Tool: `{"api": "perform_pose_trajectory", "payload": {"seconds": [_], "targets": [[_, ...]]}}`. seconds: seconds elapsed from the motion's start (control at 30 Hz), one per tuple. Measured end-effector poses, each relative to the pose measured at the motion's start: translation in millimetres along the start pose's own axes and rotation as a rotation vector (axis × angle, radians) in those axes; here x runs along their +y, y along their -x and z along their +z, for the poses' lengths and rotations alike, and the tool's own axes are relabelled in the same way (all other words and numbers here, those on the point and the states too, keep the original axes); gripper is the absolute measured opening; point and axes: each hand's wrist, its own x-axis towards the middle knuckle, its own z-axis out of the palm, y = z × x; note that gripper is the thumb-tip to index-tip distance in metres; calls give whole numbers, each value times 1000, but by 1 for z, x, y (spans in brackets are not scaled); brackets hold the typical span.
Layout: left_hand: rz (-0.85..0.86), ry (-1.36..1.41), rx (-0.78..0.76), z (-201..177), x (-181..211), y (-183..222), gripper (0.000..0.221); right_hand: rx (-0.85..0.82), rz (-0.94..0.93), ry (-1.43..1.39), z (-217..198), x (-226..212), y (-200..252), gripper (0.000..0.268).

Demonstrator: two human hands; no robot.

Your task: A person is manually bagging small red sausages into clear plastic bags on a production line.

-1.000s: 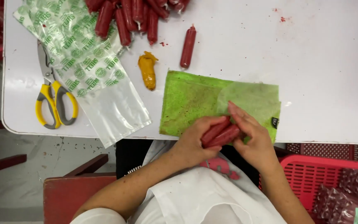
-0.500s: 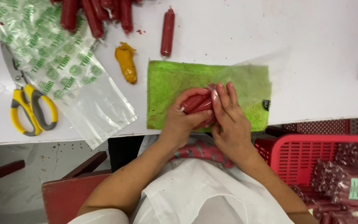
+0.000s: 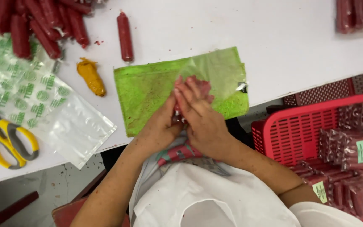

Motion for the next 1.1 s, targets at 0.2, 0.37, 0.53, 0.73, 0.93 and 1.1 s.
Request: {"api": "perform_pose_trajectory", "payload": {"seconds": [0.2, 0.37, 0.53, 0.73, 0.93, 1.1], "targets": [[-116, 829, 138, 10, -2, 3, 91, -92, 10, -194, -6, -8, -4, 77], [-144, 851, 113, 7, 4, 2, 90, -141, -76, -217, -6, -14, -1, 81], [-18, 194, 164, 3, 9, -24, 85, -49, -325, -128, -10, 0, -3, 47], [91, -466, 235, -5, 9, -39, 87, 307, -19, 49, -28, 100, -18, 35], [190, -503, 238, -10, -17, -31, 62, 250, 304, -354, -18, 117, -15, 48], [27, -861, 61, -24, 15, -51, 46, 234, 139, -233, -18, 118, -16, 21]]}}
